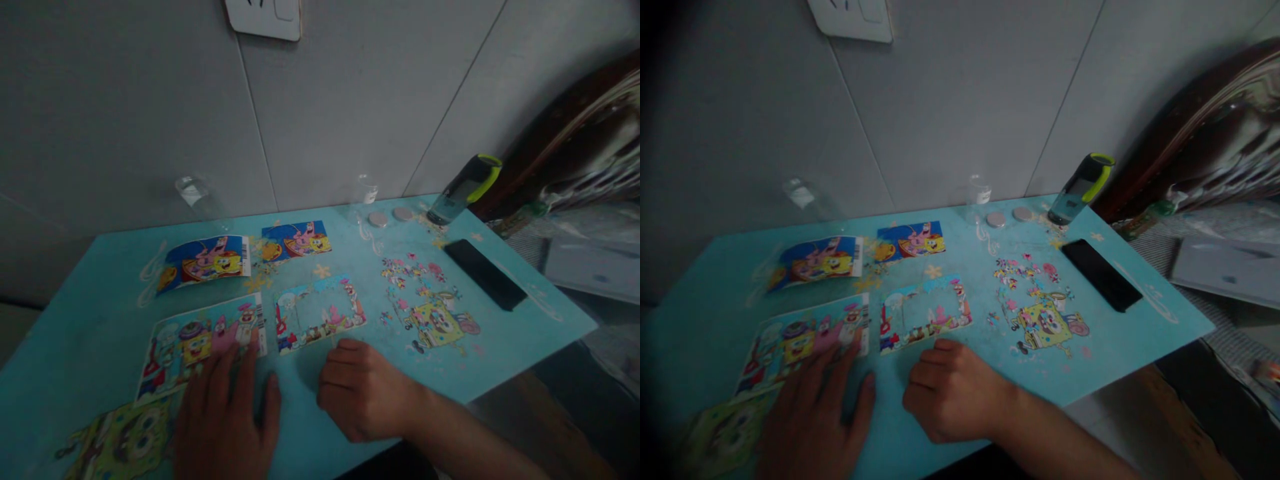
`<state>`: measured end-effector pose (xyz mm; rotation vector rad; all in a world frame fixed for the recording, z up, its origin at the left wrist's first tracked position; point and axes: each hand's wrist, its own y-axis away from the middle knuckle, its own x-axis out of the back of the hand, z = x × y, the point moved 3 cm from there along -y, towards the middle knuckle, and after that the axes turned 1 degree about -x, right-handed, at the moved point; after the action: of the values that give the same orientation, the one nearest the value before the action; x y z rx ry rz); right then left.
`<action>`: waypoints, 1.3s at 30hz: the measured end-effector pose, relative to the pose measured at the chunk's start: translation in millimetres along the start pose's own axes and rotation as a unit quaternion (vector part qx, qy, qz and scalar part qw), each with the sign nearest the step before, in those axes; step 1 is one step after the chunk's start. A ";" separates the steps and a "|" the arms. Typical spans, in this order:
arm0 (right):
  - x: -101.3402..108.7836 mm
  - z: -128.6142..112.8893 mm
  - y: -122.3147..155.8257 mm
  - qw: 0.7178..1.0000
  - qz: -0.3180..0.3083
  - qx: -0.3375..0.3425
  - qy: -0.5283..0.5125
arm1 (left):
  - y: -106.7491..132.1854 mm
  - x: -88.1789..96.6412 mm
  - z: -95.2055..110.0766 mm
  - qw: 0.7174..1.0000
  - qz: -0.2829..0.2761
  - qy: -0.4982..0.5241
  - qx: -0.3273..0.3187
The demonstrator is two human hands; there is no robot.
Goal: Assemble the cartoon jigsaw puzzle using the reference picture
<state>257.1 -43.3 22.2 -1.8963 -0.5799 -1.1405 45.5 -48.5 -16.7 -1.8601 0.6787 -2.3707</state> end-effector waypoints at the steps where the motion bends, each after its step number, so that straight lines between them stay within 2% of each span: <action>1: 0.8 -0.2 -0.1 1.000 0.000 -0.003 -0.003 | 0.2 0.5 0.8 1.000 -0.002 -0.003 0.003; 19: 4.5 7.1 3.1 0.996 -0.004 -0.054 -0.065 | -1.8 11.6 14.0 0.999 -0.015 -0.008 0.045; 39: 3.5 8.0 2.0 0.996 -0.008 -0.051 -0.077 | -1.9 13.0 15.6 0.998 -0.027 -0.010 0.054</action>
<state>264.1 -37.8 22.5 -2.0845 -0.6322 -1.0568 56.9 -55.5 -1.3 -1.8774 0.4940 -2.3671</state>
